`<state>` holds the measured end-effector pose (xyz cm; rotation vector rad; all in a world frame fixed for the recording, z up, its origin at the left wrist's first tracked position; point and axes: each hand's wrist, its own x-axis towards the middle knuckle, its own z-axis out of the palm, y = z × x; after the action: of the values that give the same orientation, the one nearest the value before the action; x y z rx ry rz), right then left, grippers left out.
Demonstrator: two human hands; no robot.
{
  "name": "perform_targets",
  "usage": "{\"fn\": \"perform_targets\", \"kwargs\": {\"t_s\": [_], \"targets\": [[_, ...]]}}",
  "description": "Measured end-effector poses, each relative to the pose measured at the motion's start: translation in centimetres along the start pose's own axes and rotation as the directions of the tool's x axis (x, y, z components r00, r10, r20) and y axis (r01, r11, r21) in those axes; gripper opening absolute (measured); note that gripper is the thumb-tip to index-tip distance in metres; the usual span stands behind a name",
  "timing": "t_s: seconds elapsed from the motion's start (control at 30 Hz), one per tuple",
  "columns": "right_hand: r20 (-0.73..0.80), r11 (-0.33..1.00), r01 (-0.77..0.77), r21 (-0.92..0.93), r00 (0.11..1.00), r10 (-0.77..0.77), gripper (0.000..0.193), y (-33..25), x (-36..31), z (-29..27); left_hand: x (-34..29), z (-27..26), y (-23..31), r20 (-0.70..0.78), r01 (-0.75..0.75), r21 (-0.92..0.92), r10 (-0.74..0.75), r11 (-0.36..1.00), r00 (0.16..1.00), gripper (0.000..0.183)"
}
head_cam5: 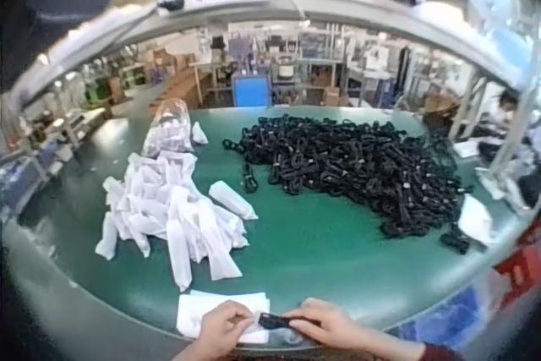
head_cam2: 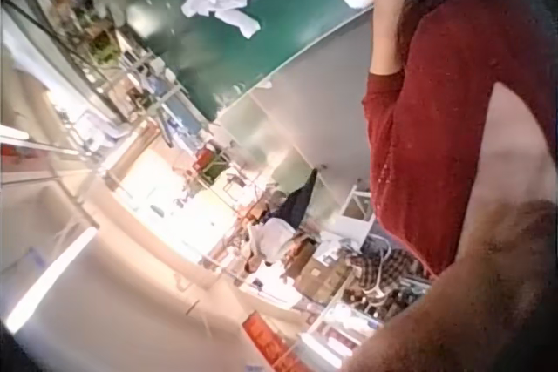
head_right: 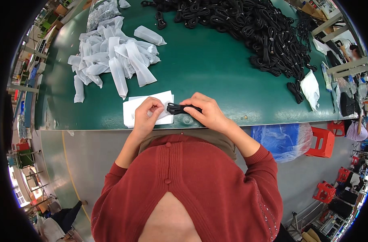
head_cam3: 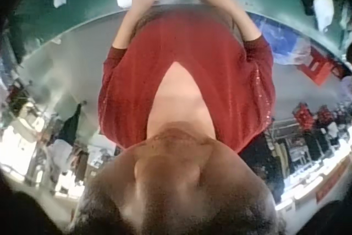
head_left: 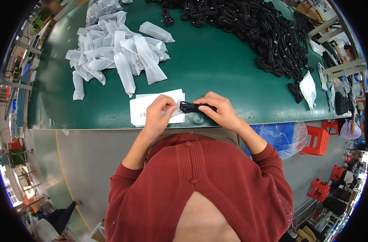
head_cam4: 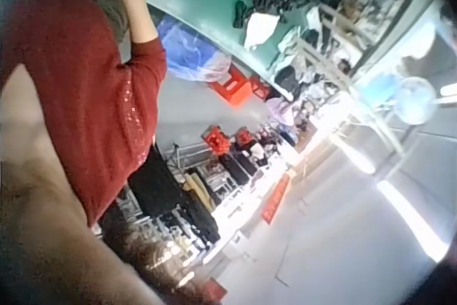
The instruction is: The person repeatedly picks up coiled black cables from a large pile on a green workbench and places them into small white plastic bags. The person handles the cables one at a time, inserting each into a bag and then placing the packaged item aside. The process is continuous and repetitive throughout the clip.
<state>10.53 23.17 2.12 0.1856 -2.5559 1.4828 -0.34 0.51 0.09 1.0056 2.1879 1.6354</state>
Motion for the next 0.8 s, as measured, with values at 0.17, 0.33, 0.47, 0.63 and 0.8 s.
{"fn": "perform_targets", "kwargs": {"t_s": [0.17, 0.33, 0.47, 0.63, 0.8], "targets": [[0.164, 0.732, -0.516, 0.445, 0.851, 0.5, 0.026, 0.0, 0.4, 0.9, 0.2, -0.1, 1.1, 0.07, -0.152, 0.033, 0.15, 0.988, 0.986, 0.008], [0.27, 0.517, -0.631, 0.578, 0.746, 0.608, 0.02, -0.2, 0.5, 1.6, 0.4, -0.3, 1.5, 0.066, -0.23, 0.123, 0.223, 0.965, 0.972, 0.009], [-0.05, 0.99, 0.101, 0.094, 0.994, -0.097, 0.021, -0.6, 0.2, 2.6, 0.7, -0.5, 1.7, 0.033, -0.176, 0.118, 0.174, 0.977, 0.984, 0.008], [-0.244, 0.96, 0.111, 0.257, 0.969, -0.047, 0.022, -0.9, 1.0, 3.7, 1.5, -0.8, 3.0, -0.006, -0.112, 0.037, 0.112, 0.993, 0.994, 0.007], [-0.245, 0.973, 0.224, 0.05, 0.947, -0.205, 0.031, -2.3, 2.3, 1.5, 3.3, -1.1, 2.9, 0.019, 0.016, -0.418, -0.009, 0.908, 1.0, 0.011]]}}
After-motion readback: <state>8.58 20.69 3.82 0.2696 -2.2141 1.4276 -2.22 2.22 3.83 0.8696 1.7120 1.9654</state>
